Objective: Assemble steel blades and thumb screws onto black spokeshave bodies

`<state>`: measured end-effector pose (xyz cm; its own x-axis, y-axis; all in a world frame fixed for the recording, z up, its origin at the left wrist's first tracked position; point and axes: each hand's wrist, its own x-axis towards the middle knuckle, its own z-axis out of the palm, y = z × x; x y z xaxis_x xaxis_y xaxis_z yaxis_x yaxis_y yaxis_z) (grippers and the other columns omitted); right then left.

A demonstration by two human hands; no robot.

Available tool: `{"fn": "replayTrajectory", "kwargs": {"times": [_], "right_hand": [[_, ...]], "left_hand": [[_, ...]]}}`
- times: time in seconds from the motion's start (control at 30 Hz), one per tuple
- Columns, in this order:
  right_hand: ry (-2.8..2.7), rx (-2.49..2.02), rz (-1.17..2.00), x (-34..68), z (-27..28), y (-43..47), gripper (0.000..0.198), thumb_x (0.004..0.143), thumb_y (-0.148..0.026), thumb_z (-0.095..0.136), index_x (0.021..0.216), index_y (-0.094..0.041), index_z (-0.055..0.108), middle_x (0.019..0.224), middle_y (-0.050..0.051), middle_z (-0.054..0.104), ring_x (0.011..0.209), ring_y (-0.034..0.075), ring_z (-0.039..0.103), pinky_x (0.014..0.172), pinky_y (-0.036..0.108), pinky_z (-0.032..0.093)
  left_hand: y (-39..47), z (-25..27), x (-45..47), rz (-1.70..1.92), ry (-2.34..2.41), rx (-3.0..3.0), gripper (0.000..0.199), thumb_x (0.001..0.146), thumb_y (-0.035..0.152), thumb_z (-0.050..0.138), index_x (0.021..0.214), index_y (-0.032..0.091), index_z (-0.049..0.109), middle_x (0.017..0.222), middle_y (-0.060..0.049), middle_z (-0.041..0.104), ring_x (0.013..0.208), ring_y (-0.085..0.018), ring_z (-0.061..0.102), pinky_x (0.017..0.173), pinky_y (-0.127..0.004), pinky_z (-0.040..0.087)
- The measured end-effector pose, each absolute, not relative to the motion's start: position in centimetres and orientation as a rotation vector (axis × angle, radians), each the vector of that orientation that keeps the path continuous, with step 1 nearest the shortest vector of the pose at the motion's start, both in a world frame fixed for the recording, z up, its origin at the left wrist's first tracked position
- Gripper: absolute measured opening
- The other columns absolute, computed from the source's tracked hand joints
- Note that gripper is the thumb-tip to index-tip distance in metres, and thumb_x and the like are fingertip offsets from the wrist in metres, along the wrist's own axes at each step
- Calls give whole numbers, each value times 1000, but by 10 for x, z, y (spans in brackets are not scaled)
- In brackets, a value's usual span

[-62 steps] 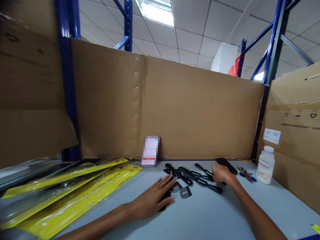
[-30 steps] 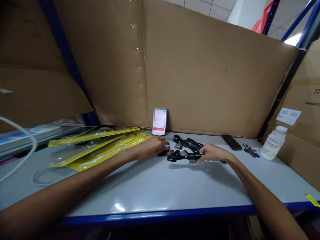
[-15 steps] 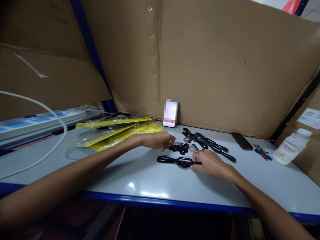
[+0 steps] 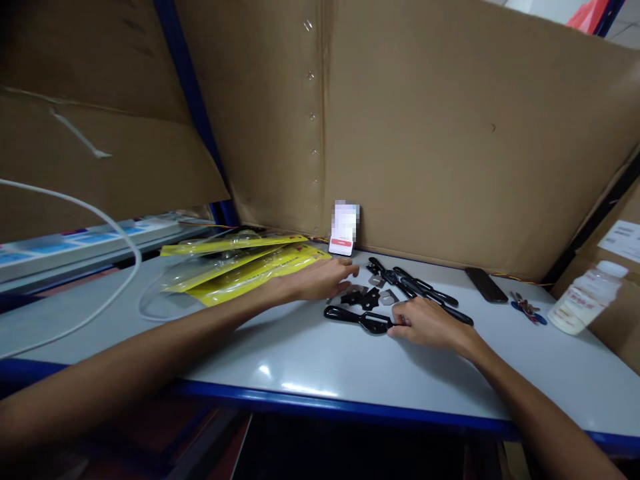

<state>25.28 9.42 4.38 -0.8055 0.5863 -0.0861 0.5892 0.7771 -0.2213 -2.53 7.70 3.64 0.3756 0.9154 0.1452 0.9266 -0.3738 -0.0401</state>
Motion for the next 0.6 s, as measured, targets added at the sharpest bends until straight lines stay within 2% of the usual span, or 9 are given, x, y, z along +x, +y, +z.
{"fn": "replayTrajectory", "kwargs": {"times": [0.07, 0.17, 0.3, 0.43, 0.53, 0.6], "right_hand": [[2943, 997, -380, 252, 44, 94, 22, 89, -32, 67, 73, -20, 58, 67, -2, 59, 61, 12, 46, 58, 29, 23], [2950, 1010, -385, 251, 43, 93, 20, 88, -31, 67, 74, -20, 59, 67, -2, 58, 61, 12, 46, 57, 29, 23], [2967, 1003, -353, 254, 43, 94, 16, 88, -33, 68, 78, -21, 62, 68, -2, 59, 62, 13, 46, 58, 28, 23], [2974, 1055, -331, 262, 46, 106, 16, 88, -36, 70, 82, -22, 67, 72, -1, 65, 64, 14, 52, 59, 28, 26], [3065, 1223, -294, 267, 42, 121, 9, 91, -25, 64, 87, -22, 71, 81, 2, 70, 71, 16, 58, 64, 28, 33], [3113, 1233, -252, 268, 36, 129, 13, 89, -21, 65, 100, -22, 73, 93, 5, 72, 82, 18, 62, 71, 29, 37]], "left_hand": [[74, 35, -18, -233, -1618, -2520, 24, 98, 25, 52, 115, 15, 65, 113, -14, 68, 93, -25, 65, 73, -32, 44], [69, 29, -7, -292, -1503, -2640, 21, 99, 32, 55, 109, 18, 67, 108, -10, 67, 91, -22, 65, 74, -31, 45], [68, 19, 1, -280, -1482, -2739, 15, 94, 28, 64, 102, 16, 68, 104, -10, 66, 90, -23, 64, 74, -31, 46], [67, 15, 4, -337, -1475, -2676, 16, 94, 29, 63, 102, 15, 67, 104, -10, 64, 91, -24, 62, 76, -33, 47], [61, 17, 8, -415, -1387, -2659, 19, 99, 31, 56, 103, 16, 67, 101, -9, 64, 92, -24, 62, 80, -35, 48], [57, 17, 12, -433, -1337, -2683, 22, 101, 34, 54, 102, 17, 67, 100, -9, 65, 93, -24, 62, 81, -36, 49]]}}
